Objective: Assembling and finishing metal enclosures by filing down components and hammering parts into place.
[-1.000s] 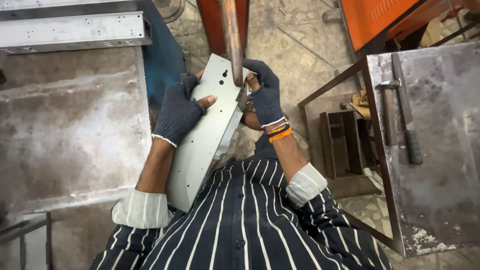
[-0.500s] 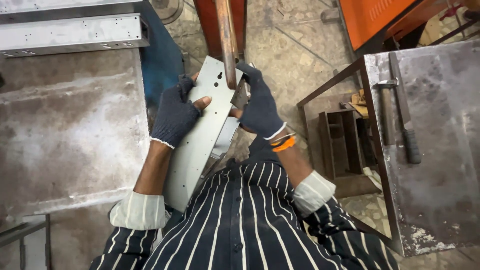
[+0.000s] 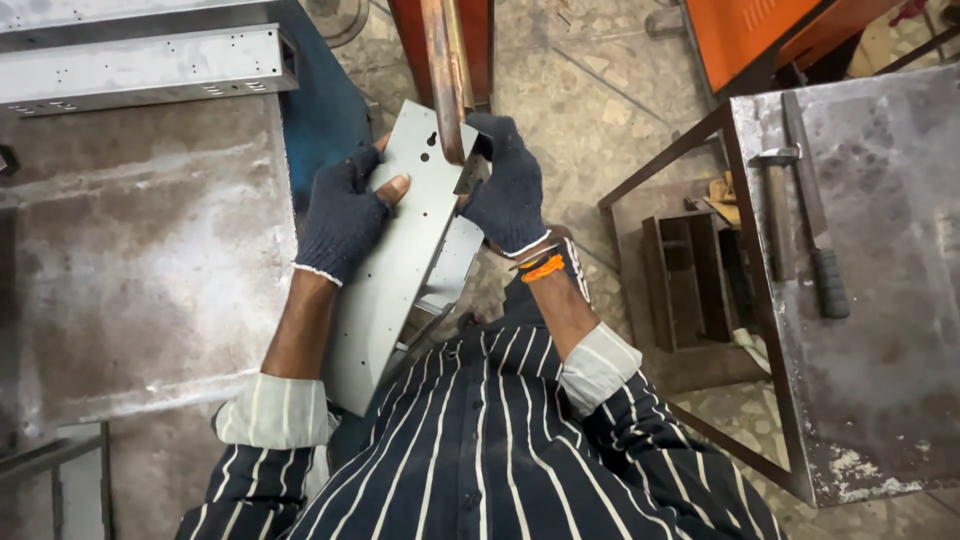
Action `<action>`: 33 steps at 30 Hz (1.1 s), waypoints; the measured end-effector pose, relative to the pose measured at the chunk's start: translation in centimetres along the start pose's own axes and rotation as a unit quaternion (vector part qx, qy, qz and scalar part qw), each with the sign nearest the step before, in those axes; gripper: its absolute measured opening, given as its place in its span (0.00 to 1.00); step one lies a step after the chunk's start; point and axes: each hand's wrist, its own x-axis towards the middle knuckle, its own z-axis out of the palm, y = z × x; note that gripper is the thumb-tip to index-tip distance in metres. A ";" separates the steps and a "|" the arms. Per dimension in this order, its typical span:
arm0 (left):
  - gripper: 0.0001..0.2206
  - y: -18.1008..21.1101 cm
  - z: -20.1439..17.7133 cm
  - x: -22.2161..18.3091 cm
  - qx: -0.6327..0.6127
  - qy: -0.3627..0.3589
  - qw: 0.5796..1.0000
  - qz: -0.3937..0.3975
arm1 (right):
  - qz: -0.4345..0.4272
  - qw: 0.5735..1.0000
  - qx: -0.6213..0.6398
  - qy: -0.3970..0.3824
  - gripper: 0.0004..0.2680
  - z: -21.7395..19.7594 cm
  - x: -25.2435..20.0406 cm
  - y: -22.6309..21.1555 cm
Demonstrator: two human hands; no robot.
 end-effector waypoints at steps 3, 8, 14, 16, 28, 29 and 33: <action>0.24 -0.5 -0.2 -0.1 0.013 -0.006 0.999 0.047 | -0.011 1.000 -0.011 -0.007 0.28 -0.1 -0.2 0.1; 0.24 0.7 -0.2 -0.3 -0.002 -0.014 1.000 -0.006 | -0.022 0.999 0.027 -0.012 0.27 0.2 -0.5 1.4; 0.24 0.4 -0.1 -0.3 -0.004 -0.009 1.000 -0.020 | -0.009 1.000 0.015 -0.015 0.27 0.0 -0.5 0.5; 0.24 0.2 0.0 -0.2 0.016 -0.008 1.000 0.023 | 0.020 0.999 0.013 -0.025 0.28 -0.2 -0.6 0.3; 0.23 -1.0 0.5 -0.5 -0.041 -0.006 0.999 -0.031 | -0.013 0.999 -0.033 -0.006 0.27 0.3 -2.3 2.0; 0.23 -0.8 0.4 -0.1 -0.043 0.001 0.999 -0.025 | -0.022 0.999 -0.033 -0.008 0.27 0.2 -1.3 2.1; 0.23 0.3 0.2 0.2 -0.015 0.010 1.000 0.018 | -0.008 0.999 -0.035 -0.007 0.27 -0.1 -0.4 0.7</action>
